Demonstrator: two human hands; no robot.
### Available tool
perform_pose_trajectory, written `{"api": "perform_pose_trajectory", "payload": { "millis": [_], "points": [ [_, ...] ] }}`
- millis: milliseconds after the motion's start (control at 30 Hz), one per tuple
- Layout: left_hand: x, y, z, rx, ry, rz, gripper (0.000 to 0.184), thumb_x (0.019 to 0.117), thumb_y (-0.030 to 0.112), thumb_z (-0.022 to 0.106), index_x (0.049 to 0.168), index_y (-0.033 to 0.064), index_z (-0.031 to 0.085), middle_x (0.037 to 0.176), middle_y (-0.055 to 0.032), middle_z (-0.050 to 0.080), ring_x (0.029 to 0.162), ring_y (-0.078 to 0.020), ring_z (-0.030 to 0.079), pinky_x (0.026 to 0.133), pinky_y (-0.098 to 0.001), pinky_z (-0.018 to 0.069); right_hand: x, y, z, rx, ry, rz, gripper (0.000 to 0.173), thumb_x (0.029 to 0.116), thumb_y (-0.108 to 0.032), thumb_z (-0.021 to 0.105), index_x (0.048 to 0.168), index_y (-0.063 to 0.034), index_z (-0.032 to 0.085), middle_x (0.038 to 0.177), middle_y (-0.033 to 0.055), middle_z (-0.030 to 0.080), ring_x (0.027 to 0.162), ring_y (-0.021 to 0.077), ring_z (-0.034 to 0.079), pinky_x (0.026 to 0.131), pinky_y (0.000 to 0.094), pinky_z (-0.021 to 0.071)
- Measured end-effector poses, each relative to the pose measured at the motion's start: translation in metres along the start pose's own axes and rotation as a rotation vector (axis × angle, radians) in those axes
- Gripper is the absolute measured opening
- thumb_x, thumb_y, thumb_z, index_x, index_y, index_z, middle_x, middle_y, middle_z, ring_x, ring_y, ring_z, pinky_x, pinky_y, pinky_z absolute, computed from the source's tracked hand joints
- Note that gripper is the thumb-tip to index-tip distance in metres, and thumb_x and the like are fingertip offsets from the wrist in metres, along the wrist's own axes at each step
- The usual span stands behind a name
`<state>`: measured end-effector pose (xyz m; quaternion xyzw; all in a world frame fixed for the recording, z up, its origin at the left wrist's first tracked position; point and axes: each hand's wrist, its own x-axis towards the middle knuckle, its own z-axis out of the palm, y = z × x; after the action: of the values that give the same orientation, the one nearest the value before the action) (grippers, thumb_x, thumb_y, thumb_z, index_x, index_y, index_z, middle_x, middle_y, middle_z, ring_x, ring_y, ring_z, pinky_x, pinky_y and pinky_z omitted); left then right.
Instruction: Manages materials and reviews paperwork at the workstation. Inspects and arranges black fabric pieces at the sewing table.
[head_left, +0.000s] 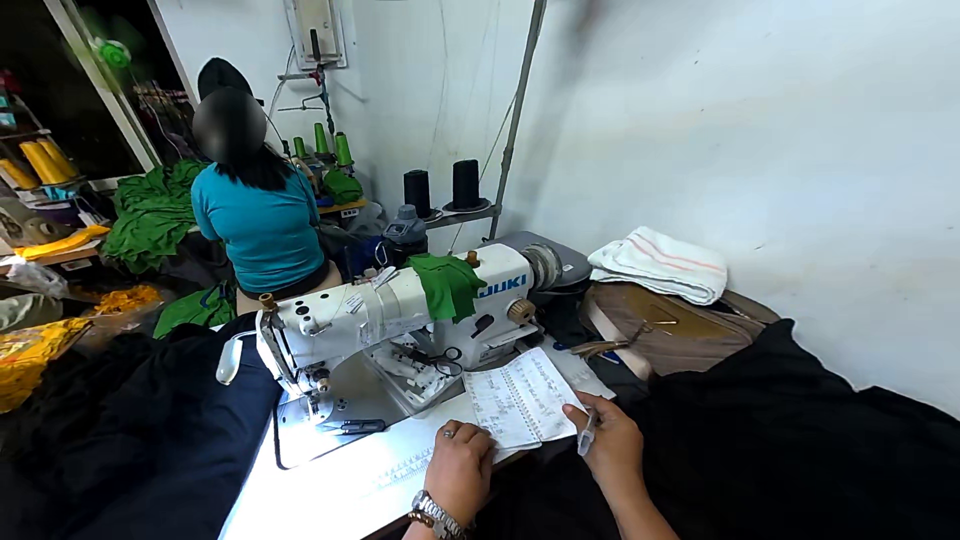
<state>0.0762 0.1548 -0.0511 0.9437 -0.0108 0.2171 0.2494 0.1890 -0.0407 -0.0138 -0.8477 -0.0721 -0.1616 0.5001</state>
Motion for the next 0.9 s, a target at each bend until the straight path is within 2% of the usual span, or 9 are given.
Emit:
{"api": "perform_pose_trajectory", "payload": {
  "millis": [100,233,300,367,467,533,667,800,900],
  "points": [
    [0.0,0.0,0.0,0.006,0.007,0.008,0.023,0.1004,0.027,0.058,0.105,0.0177,0.079,0.115,0.0021,0.074,0.117,-0.0188,0.065,0.107,-0.0392,0.0478,-0.002,0.002,0.002,-0.064,0.042,-0.063,0.016,0.094,-0.006,0.072,0.108,0.0004,0.074,0.093,0.019,0.072,0.08,0.0285,0.069,0.075,0.0475,0.0575],
    [0.0,0.0,0.001,0.008,0.017,0.013,0.023,0.1007,0.027,0.058,0.104,0.0176,0.079,0.114,0.002,0.074,0.117,-0.0185,0.065,0.106,-0.0388,0.0481,-0.003,0.006,0.006,-0.235,0.106,-0.247,0.012,0.0954,-0.011,0.071,0.099,-0.001,0.077,0.096,0.0186,0.073,0.094,0.0362,0.07,0.088,0.0543,0.0559],
    [0.0,0.0,0.001,0.009,0.016,0.018,0.023,0.1007,0.027,0.058,0.105,0.0176,0.079,0.115,0.0018,0.074,0.117,-0.0185,0.065,0.106,-0.0385,0.048,-0.003,0.004,0.006,-0.313,0.128,-0.381,0.021,0.0984,-0.02,0.065,0.1,-0.0026,0.077,0.109,0.0184,0.073,0.112,0.0439,0.065,0.105,0.0681,0.0403],
    [0.0,0.0,0.001,0.01,0.017,0.021,0.023,0.1006,0.026,0.057,0.105,0.0179,0.079,0.116,0.0022,0.074,0.117,-0.0183,0.065,0.107,-0.0385,0.0477,-0.004,-0.003,0.008,-0.293,0.109,-0.476,0.035,0.0993,-0.033,0.059,0.102,-0.0042,0.078,0.115,0.0174,0.074,0.119,0.0453,0.064,0.111,0.0758,0.0275],
    [0.0,0.001,-0.001,0.014,0.018,0.021,0.022,0.1005,0.026,0.059,0.104,0.0173,0.078,0.114,0.0014,0.074,0.116,-0.0189,0.065,0.107,-0.0388,0.0477,-0.01,0.001,0.017,-0.072,-0.133,-0.546,0.034,0.098,-0.041,0.061,0.103,-0.012,0.079,0.098,0.0027,0.077,0.096,0.0176,0.073,0.098,0.0505,0.0547],
    [0.0,0.005,-0.004,0.0,0.023,-0.002,0.022,0.0991,0.027,0.061,0.111,0.0147,0.076,0.112,-0.0011,0.074,0.114,-0.0212,0.066,0.106,-0.0402,0.0484,-0.011,0.007,0.021,0.049,-0.458,-0.507,0.038,0.102,-0.045,0.056,0.111,-0.0154,0.078,0.115,-0.0002,0.076,0.119,0.0164,0.067,0.117,0.0559,0.0389],
    [0.004,0.008,-0.009,-0.096,-0.02,-0.115,0.047,0.0969,0.028,0.065,0.139,0.0098,0.056,0.115,-0.0028,0.073,0.116,-0.0233,0.065,0.109,-0.0422,0.047,-0.011,0.006,0.022,-0.003,-0.647,-0.487,0.046,0.1068,-0.043,0.041,0.115,-0.0156,0.077,0.126,0.0001,0.073,0.137,0.0215,0.056,0.123,0.0617,0.0228],
    [0.003,0.007,-0.007,-0.061,-0.02,-0.076,0.035,0.098,0.029,0.062,0.131,0.0189,0.069,0.123,-0.0084,0.069,0.12,-0.0266,0.063,0.107,-0.0443,0.0481,-0.009,0.008,0.018,0.087,-0.649,-0.389,0.045,0.1078,-0.036,0.039,0.121,-0.0123,0.074,0.125,0.0008,0.073,0.132,0.0152,0.059,0.125,0.0546,0.0259],
    [0.003,0.004,-0.005,-0.05,-0.045,-0.061,0.026,0.1003,0.03,0.058,0.114,0.0177,0.076,0.133,-0.0063,0.065,0.124,-0.0245,0.061,0.109,-0.042,0.0473,-0.006,0.012,0.021,0.174,-0.625,-0.335,0.045,0.1082,-0.034,0.038,0.125,-0.0084,0.071,0.124,0.0026,0.073,0.124,0.0144,0.063,0.115,0.0458,0.0427]
  ]
}}
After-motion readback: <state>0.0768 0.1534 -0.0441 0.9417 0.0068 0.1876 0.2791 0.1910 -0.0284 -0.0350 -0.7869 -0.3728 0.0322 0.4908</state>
